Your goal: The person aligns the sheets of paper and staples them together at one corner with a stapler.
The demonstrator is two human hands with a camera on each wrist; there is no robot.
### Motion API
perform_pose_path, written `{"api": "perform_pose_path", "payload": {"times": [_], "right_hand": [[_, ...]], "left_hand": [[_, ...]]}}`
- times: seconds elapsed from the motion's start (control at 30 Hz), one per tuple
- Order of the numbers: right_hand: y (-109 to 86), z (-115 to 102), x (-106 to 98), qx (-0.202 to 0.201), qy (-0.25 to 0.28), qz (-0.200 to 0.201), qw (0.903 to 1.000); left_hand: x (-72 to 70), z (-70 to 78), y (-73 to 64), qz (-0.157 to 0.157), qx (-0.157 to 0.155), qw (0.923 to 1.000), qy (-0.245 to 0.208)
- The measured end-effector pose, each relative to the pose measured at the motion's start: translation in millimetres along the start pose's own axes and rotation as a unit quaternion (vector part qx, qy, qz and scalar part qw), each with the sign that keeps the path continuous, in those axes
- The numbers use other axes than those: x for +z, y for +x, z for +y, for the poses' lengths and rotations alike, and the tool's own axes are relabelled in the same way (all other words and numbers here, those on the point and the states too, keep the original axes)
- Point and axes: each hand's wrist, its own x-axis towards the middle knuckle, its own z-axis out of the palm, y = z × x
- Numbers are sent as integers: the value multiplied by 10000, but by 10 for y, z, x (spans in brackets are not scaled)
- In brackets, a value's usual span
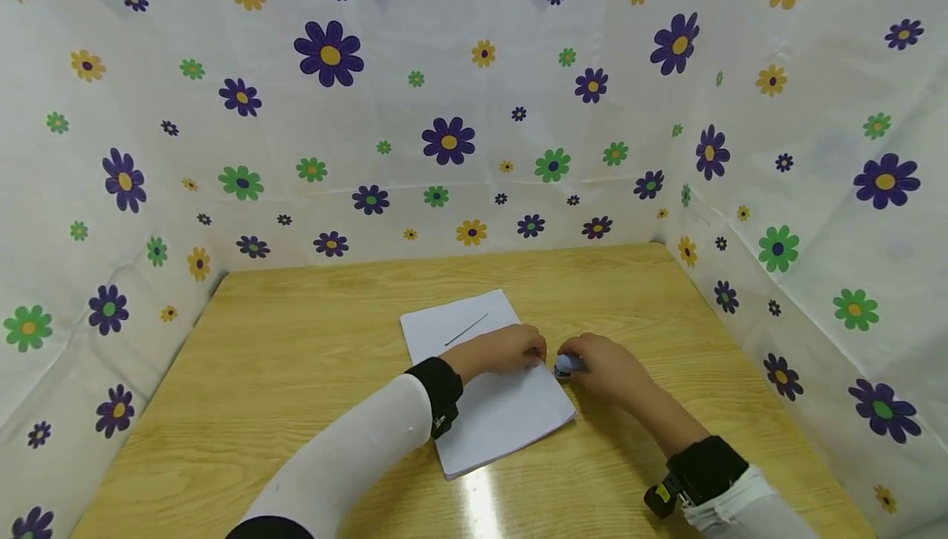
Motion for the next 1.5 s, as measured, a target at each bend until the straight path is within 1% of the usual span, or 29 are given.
{"api": "perform_pose_path", "payload": {"times": [0.13, 0.3, 0.4, 0.5, 0.6, 0.7, 0.83, 1.07, 1.2, 1.3, 1.5], "right_hand": [[33, -90, 54, -248, -294, 132, 9992], [68, -127, 116, -495, -549, 230, 9970], [68, -136, 120, -579, -692, 172, 9958], [51, -150, 91, -583, -752, -5, 9955], [14, -170, 51, -561, -819, -205, 9948], [-34, -185, 23, -526, -906, -365, 9938], [-108, -188, -3, -416, -934, -540, 9933], [-225, -219, -78, -323, -929, -805, 9919], [-263, -261, -110, -229, -758, -983, 9920], [-276, -293, -103, -104, -595, -1034, 9928], [-313, -314, -28, 119, -427, -912, 9948]], "left_hand": [[-8, 4, 21, 1, -42, 10000, 66], [10, -2, 36, -25, -87, 9999, 72], [16, -5, 44, -60, -127, 9999, 45], [-7, 4, 38, -99, -135, 9998, 67], [-44, 23, 25, -116, -161, 9997, 161], [-78, 40, 14, -121, -268, 9994, 155], [-73, 31, 29, -138, -354, 9992, 78], [-42, -6, 58, -61, -264, 9993, 255], [-52, -22, 62, 0, -208, 9994, 267], [-54, -30, 63, 16, -205, 9995, 250], [-18, -37, 60, 22, -185, 9997, 163]]}}
